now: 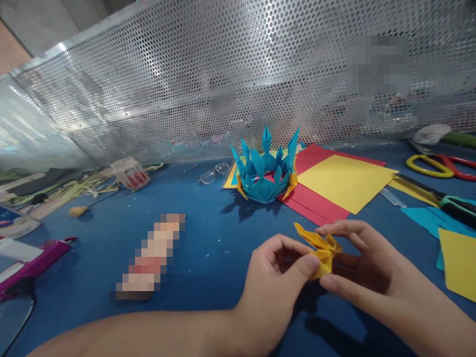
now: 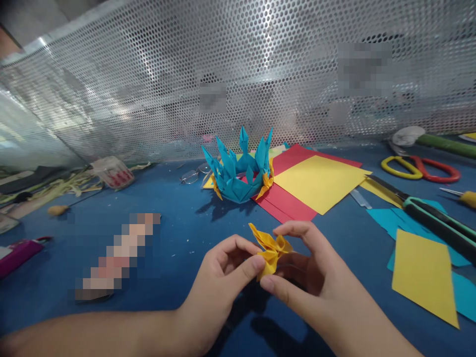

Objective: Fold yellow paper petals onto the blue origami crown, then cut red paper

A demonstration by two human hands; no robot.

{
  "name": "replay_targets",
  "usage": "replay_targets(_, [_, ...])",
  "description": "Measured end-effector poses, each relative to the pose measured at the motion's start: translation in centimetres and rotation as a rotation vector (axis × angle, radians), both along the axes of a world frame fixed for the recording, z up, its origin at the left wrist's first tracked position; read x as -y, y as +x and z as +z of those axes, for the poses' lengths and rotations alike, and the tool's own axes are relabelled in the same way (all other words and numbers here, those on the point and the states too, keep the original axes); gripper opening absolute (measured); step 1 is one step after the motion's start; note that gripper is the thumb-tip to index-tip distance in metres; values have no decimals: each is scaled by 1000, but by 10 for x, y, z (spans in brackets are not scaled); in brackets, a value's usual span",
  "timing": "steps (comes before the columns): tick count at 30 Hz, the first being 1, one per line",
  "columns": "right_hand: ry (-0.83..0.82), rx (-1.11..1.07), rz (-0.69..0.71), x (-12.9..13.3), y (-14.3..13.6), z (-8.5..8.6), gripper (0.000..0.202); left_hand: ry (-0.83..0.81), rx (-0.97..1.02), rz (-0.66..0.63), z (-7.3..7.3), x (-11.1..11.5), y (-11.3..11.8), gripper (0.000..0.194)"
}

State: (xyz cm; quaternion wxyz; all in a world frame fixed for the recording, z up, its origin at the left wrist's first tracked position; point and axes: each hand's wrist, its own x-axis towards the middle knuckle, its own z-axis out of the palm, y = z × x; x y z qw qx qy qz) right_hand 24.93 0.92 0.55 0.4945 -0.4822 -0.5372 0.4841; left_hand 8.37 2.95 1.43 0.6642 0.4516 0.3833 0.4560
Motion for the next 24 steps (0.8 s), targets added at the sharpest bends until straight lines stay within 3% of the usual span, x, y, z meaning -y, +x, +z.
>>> replay_targets(3, [10, -26, -5, 0, -4, 3, 38, 23, -21, 4, 0, 0, 0, 19])
replay_targets(6, [142, 21, -106, 0, -7, 4, 31, 39, -51, 15, 2, -1, 1, 20])
replay_targets(9, [301, 260, -199, 1, -2, 1, 23, 30, -78, 23, 4, 0, 1, 22])
replay_targets(13, [472, 611, -215, 4, 7, -1, 18, 36, -75, 48, 4, 2, 2, 27])
replay_targets(18, [591, 647, -332, 6, 3, 5, 30, 54, -79, 32, 2, 3, 2, 29])
replay_targets(24, [602, 668, -315, 6, -4, 14, 36, 119, -145, 30, 0, 4, 1, 22])
